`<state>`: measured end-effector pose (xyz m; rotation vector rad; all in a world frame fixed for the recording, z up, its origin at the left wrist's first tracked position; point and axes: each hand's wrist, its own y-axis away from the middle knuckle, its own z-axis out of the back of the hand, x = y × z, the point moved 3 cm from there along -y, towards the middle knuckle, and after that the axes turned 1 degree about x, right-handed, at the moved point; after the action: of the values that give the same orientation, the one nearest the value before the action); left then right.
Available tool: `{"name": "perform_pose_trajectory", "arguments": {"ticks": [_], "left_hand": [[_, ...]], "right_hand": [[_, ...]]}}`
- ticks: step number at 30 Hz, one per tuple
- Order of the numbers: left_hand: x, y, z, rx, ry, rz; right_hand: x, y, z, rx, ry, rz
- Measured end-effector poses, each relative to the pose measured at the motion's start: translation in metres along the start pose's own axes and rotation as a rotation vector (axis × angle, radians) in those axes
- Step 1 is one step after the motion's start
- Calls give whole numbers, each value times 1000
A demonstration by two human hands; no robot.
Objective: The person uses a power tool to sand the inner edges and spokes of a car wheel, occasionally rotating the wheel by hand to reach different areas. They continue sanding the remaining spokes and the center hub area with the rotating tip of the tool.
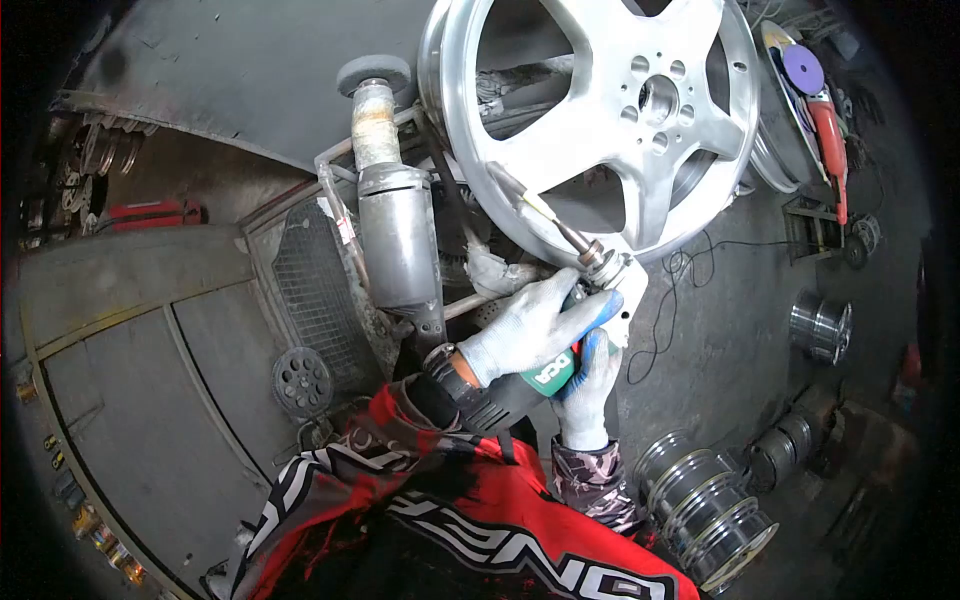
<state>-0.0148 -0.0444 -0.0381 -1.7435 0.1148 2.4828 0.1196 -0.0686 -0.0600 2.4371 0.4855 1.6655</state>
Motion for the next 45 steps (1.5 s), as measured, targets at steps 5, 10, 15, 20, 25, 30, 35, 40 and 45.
{"name": "perform_pose_trajectory", "arguments": {"ticks": [5, 10, 15, 20, 25, 30, 35, 40, 45], "left_hand": [[2, 7, -15, -69, 204, 84], [-3, 17, -12, -20, 184, 152], [-6, 10, 15, 109, 317, 255], [-3, 13, -1, 81, 257, 258], [0, 25, -18, 270, 279, 488], [-7, 9, 9, 89, 258, 252], [-4, 7, 15, 142, 357, 235], [-16, 16, 10, 129, 496, 176], [-16, 27, 37, 84, 11, -237]], "right_hand": [[1, 16, 7, -1, 150, 87], [-3, 32, -5, -66, 31, -8], [-12, 17, -12, -29, -56, -37], [-6, 25, -8, -83, 34, -11], [1, 43, -7, -110, 4, -34], [0, 23, -12, 11, 224, 9], [6, 19, -24, -81, 39, 31], [15, 36, -18, -112, 40, -8], [36, 32, -55, -149, 288, 120]]}}
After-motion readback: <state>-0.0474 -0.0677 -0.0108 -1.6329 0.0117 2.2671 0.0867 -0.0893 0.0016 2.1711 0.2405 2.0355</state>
